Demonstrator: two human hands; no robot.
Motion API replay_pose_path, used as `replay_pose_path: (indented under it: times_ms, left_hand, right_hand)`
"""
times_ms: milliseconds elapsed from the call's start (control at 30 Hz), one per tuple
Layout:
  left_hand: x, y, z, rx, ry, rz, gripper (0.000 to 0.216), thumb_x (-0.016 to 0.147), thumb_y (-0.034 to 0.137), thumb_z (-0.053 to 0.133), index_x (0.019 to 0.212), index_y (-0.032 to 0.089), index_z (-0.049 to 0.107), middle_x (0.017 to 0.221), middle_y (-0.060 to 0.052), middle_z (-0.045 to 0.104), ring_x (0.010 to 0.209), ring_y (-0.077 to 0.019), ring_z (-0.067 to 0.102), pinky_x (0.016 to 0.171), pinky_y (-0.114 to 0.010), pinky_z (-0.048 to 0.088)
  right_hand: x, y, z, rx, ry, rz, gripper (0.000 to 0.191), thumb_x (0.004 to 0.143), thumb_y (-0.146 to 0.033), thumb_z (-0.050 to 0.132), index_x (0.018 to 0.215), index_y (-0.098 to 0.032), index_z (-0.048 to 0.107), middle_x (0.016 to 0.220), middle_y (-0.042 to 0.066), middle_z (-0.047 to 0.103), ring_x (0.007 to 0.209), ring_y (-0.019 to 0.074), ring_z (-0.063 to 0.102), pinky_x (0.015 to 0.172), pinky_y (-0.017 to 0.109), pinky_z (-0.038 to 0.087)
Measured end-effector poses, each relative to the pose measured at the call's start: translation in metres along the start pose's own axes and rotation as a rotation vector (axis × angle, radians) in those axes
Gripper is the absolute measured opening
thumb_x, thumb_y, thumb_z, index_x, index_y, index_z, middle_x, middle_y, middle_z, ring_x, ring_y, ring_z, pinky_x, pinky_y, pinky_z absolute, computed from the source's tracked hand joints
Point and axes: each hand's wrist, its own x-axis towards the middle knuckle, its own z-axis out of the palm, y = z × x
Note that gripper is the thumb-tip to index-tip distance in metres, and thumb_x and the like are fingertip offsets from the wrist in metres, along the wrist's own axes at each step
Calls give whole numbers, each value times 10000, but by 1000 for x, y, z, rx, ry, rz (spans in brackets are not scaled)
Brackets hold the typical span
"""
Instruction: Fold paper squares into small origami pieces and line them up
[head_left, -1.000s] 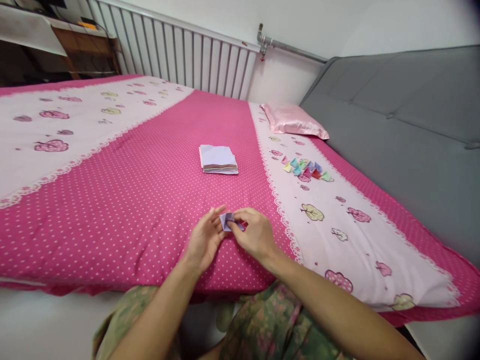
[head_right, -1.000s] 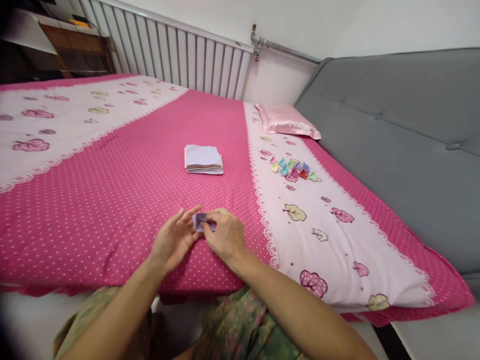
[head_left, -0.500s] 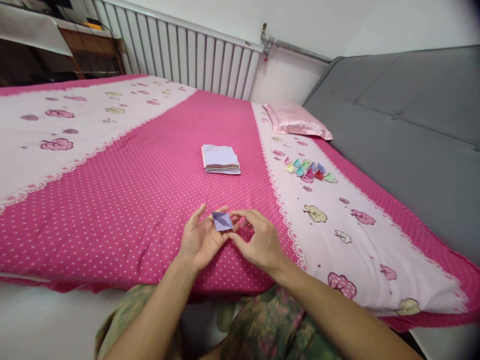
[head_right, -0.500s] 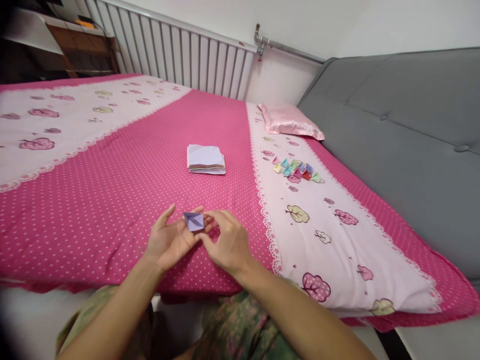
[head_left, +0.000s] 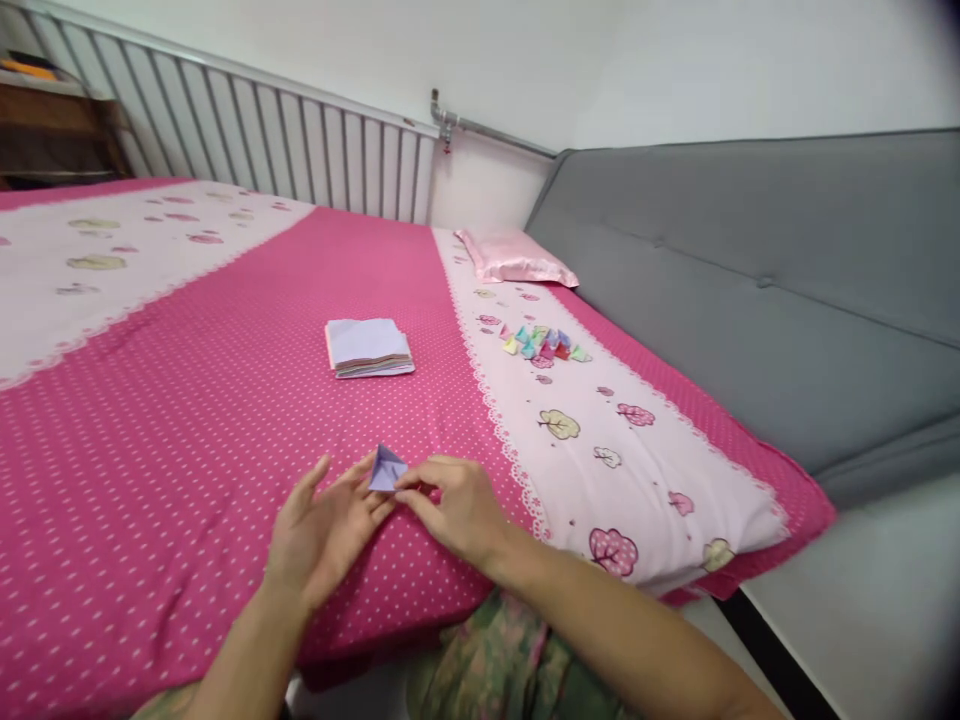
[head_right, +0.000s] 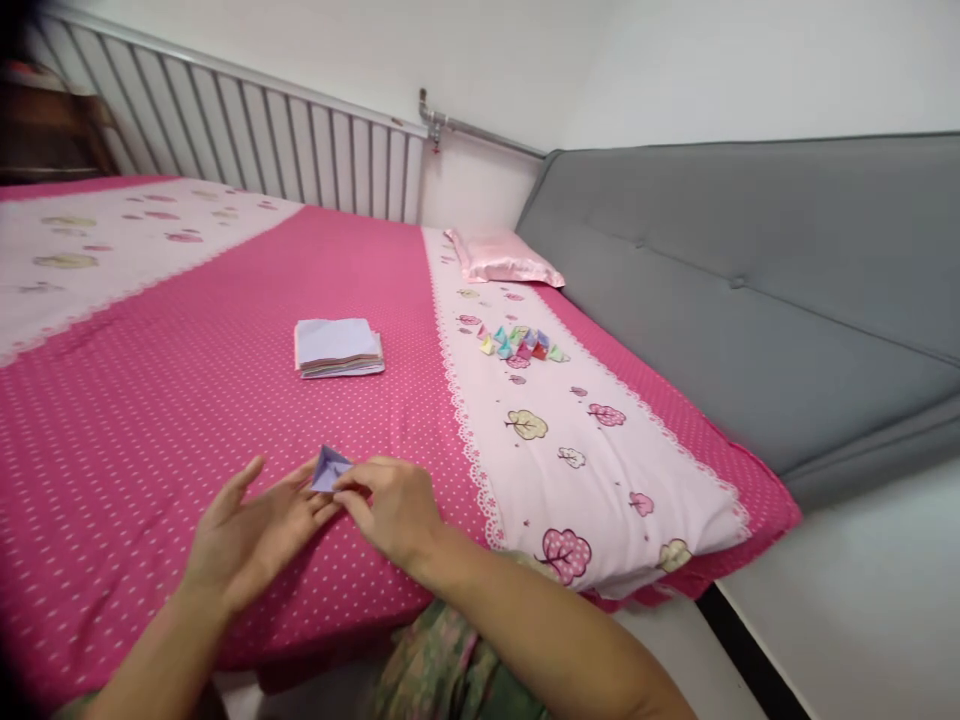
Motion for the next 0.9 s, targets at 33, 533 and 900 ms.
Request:
replay_pose_path:
  times_ms: [33,533,900]
  left_hand:
    - [3,-1,-2,79,59,75,377,792,404,436,1009,121,559,1047,-134,605,1000,-251,573,923,-419,419]
    - [37,-26,-39,1695,470,836,509,770,494,437,1123,134,510,1253,-155,466,1183,-299,412,1001,-468,319]
    - [44,-26,-49,1729,430,755,359,756,422,485,1062,238,521,1220,-91,493,1141,-318,450,995,-500,314]
  right_hand:
    - [2,2,-3,6,30,5,122,776,-219,581,849,-215,679,792,7,688,705,130,611,695,234,459]
    - [16,115,-98,-188,283,368,129,713,-260,588,790,-229,687,723,-22,695,633,128,628,620,222,475]
    - [10,239,-191,-472,398,642,149,717,-226,582,820,-243,687,813,8,707,771,164,636,683,243,454]
